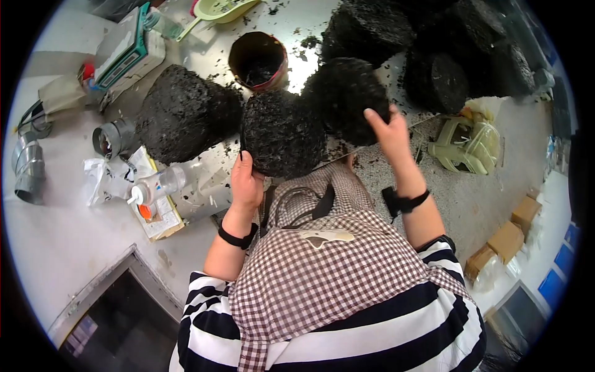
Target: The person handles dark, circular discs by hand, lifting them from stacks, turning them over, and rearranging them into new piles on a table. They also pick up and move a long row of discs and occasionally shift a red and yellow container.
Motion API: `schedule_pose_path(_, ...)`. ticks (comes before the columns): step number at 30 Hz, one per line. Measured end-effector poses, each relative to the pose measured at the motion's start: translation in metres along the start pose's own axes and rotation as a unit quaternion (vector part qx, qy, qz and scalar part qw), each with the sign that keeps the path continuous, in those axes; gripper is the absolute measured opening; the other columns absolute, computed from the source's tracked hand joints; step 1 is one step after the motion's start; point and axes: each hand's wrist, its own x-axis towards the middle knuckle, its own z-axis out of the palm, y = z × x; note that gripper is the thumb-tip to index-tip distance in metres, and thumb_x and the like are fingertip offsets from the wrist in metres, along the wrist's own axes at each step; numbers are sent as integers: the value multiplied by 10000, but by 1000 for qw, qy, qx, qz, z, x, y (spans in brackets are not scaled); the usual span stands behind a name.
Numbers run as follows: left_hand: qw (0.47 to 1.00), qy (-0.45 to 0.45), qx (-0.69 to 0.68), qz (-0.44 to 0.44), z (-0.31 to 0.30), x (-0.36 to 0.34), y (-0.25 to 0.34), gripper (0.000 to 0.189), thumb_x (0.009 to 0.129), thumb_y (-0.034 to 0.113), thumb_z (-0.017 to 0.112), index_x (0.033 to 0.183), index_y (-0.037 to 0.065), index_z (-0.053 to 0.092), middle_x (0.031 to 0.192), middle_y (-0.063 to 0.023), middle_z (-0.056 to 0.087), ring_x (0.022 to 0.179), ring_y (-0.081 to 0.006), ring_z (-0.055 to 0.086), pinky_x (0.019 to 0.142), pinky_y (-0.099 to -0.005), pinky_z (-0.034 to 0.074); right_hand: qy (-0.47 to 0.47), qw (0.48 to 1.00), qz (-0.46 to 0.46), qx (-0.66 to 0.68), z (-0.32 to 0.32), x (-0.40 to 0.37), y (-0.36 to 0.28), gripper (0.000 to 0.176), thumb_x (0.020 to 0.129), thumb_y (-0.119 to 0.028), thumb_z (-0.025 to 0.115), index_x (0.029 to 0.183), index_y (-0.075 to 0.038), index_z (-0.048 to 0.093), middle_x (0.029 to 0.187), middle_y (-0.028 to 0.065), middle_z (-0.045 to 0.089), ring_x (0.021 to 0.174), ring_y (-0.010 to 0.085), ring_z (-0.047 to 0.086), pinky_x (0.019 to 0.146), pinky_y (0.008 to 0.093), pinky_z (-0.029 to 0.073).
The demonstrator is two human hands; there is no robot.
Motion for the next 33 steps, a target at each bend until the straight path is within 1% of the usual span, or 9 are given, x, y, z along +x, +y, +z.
schedule_pose_path(3,1000,11,-16,-19,-18,-1,-8,512,1097,370,363,1428,-9,458,1403,-122,571,1251,-263,579,1051,-425,476,196,820,-194,-501,-20,24,28,1069,759,-463,832,1527,22,269,1568,263,296,1458,391,297,1175,489,309)
schedule_pose_path(7,995,-87,-48,-20,6,-6,4,553,1097,392,336,1457,-20,419,1466,-141,510,1326,-269,514,1112,-444,421,-101,833,-330,-434,79,-28,15,1201,690,-610,809,1559,-12,234,1605,265,224,1504,450,163,1207,568,172)
schedule_pose_path(13,995,-92,-11,29,28,-7,2,537,1093,378,362,1444,-21,432,1445,-139,528,1313,-266,523,1108,-416,424,-105,894,-315,-301,97,-45,11,918,773,-354,793,1500,-3,355,1528,266,383,1438,430,348,1173,504,304)
schedule_pose_path(14,995,-96,-6,30,27,-6,3,529,1093,374,366,1440,-19,438,1440,-137,532,1306,-264,529,1099,-413,433,-61,921,-284,-261,89,-46,12,702,811,-233,739,1430,-29,480,1325,211,596,1183,314,618,1008,402,486)
schedule_pose_path(16,999,-51,-2,7,11,0,-4,522,1091,376,379,1426,-18,451,1416,-127,552,1275,-257,552,1070,-401,458,67,960,-205,-181,61,-37,11,331,874,-103,660,1196,-27,657,906,60,683,766,105,598,685,268,512)
schedule_pose_path(20,998,37,38,-40,-19,2,-4,491,1093,364,399,1382,-24,484,1341,-108,605,1176,-215,610,972,-347,507,102,985,-77,-118,-26,16,20,424,925,-210,698,1251,36,587,1132,140,678,975,201,654,824,326,537)
schedule_pose_path(22,999,35,1,-33,-18,1,-4,489,1086,386,409,1373,0,498,1345,-112,605,1176,-216,614,948,-349,513,286,810,-255,-444,-21,20,26,632,870,-260,747,1379,19,499,1364,212,548,1214,314,560,1013,415,464)
schedule_pose_path(28,993,-40,-80,-71,-5,-2,7,529,1066,443,428,1371,18,505,1369,-143,589,1231,-260,593,1017,-416,502,-204,710,-432,-518,88,-35,19,755,738,-89,743,1446,-109,479,1532,151,433,1456,315,364,1208,511,259)
schedule_pose_path(33,999,-12,39,-20,-24,2,6,516,1064,411,464,1370,-2,512,1336,-155,604,1176,-259,613,967,-406,528,167,916,-259,-255,42,-24,9,203,928,-93,688,1104,4,668,1025,118,735,879,184,697,802,308,560)
